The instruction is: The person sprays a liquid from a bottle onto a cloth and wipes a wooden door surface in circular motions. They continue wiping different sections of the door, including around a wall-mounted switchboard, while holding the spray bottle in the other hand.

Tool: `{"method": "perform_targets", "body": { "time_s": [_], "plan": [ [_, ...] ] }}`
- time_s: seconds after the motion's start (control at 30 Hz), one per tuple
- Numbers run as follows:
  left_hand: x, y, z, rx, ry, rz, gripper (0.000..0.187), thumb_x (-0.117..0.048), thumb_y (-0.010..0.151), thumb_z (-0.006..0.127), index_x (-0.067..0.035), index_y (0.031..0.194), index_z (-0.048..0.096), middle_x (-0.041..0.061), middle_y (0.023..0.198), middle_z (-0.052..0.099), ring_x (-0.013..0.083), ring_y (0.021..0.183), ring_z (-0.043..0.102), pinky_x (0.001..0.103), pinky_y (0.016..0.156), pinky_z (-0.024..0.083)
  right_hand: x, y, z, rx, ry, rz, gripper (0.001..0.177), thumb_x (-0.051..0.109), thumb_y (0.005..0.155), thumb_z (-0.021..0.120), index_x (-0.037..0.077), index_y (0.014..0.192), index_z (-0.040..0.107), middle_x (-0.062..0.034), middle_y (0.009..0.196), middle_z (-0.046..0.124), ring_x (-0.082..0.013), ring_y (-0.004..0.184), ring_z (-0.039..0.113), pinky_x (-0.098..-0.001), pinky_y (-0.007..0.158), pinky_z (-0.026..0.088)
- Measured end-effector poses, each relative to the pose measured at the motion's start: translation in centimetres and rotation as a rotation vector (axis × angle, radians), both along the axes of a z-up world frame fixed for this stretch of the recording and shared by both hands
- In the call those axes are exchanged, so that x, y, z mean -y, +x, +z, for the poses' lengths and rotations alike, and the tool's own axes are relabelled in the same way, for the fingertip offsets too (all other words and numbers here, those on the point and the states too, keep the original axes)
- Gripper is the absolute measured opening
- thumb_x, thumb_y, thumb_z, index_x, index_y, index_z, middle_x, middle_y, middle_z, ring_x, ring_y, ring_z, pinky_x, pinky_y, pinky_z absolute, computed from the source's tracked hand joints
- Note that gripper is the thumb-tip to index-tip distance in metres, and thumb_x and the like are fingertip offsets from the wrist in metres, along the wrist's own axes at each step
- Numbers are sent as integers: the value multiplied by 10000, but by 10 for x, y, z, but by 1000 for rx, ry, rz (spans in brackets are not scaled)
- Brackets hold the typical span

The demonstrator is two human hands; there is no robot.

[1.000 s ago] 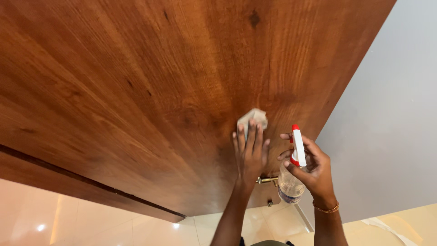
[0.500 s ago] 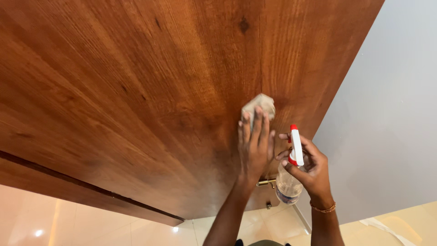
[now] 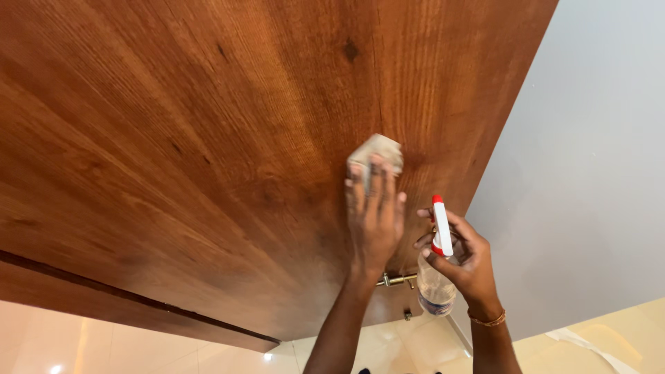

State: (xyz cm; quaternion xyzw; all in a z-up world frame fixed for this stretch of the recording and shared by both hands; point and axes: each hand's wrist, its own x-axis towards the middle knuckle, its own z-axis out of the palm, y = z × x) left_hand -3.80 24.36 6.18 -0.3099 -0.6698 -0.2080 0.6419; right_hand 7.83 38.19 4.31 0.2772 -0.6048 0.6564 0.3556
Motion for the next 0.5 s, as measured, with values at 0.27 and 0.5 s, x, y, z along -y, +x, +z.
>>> {"method": "perform_targets", "body": {
  "time_s": [0.27, 0.5],
  "plan": [
    [24, 1, -76, 151, 66, 58, 597, -256, 993, 646, 29, 1492, 483, 176, 1621, 382, 450, 1523, 284, 618, 1213, 246, -17, 9, -4, 32, -63, -68, 651, -117, 767, 670, -35, 1399, 538, -138, 1339, 657, -188, 931, 716, -327, 809, 592],
    [23, 2, 6, -1, 145, 30, 592, -305, 1058, 607, 38, 1514, 449, 212, 1640, 337, 475, 1550, 229, 607, 1259, 235, -16, 12, -5, 13, -35, -104, 667, -114, 764, 673, -36, 1410, 526, -150, 1346, 647, -190, 933, 719, -332, 827, 595]
  ]
}}
